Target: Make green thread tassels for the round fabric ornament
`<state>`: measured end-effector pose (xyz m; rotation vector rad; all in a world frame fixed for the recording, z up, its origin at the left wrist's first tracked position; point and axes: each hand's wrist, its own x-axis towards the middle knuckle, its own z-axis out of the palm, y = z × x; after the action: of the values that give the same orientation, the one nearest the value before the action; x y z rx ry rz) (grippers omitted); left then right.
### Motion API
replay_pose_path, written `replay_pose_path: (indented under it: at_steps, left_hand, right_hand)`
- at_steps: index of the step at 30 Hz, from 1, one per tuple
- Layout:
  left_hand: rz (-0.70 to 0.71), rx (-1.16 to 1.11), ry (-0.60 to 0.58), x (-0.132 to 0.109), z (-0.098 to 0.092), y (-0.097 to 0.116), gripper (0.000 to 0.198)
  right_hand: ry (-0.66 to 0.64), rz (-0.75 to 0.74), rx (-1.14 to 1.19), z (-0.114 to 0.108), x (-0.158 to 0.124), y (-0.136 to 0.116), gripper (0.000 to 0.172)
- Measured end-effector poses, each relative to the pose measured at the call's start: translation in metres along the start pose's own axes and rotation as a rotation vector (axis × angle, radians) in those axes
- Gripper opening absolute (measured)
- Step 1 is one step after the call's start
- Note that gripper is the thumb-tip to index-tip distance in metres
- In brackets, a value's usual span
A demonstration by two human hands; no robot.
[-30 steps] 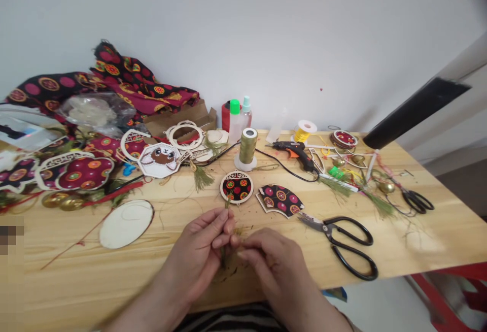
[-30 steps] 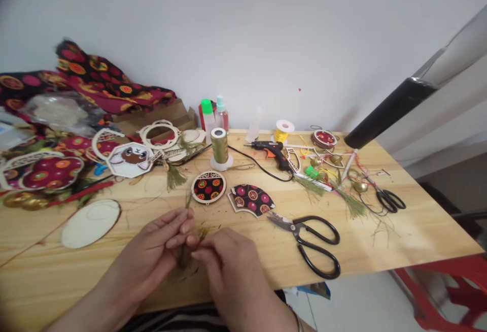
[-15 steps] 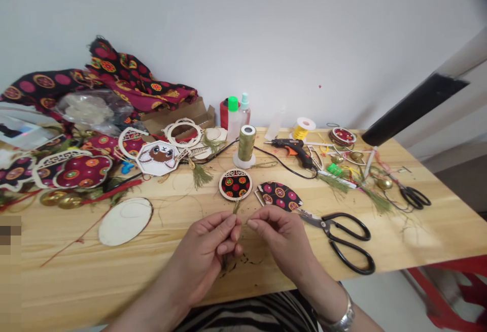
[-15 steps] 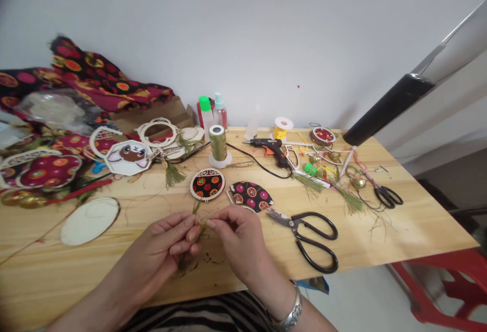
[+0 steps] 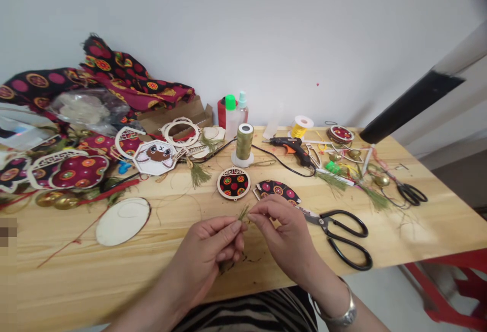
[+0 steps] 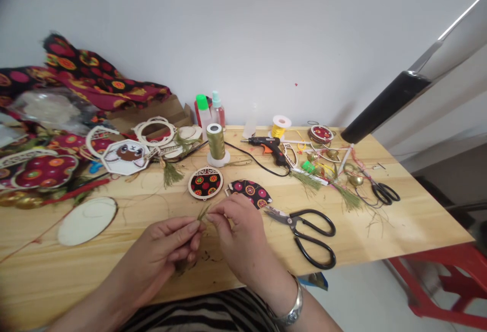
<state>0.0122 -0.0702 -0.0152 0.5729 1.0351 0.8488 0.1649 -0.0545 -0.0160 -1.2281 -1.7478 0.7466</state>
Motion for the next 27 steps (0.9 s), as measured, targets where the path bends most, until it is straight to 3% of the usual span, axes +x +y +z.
replay_pose_path:
  at_steps: [10,15,17,22,27]
  left_hand:
    - [-0.001,0.019,0.042,-0.001,0.002,0.000,0.018]
    - [-0.010,-0.020,0.023,-0.002,0.003,0.001,0.018]
    - [-0.002,-0.024,0.017,-0.002,0.003,0.001,0.017]
    - [0.016,0.021,-0.029,-0.003,0.005,0.002,0.021]
    - [0.017,0.118,-0.038,-0.004,0.006,0.004,0.023]
  right_hand:
    - [0.022,0.001,0.009,0.002,0.001,0.003,0.012]
    - [0.123,0.127,0.184,0.000,0.003,0.010,0.017]
    - [0.064,0.199,0.274,-0.002,0.004,0.011,0.018]
    - [-0.222,0.349,0.595,-0.004,0.003,0.007,0.026]
    - [-0.273,0.480,0.721,-0.002,0.004,0.003,0.018]
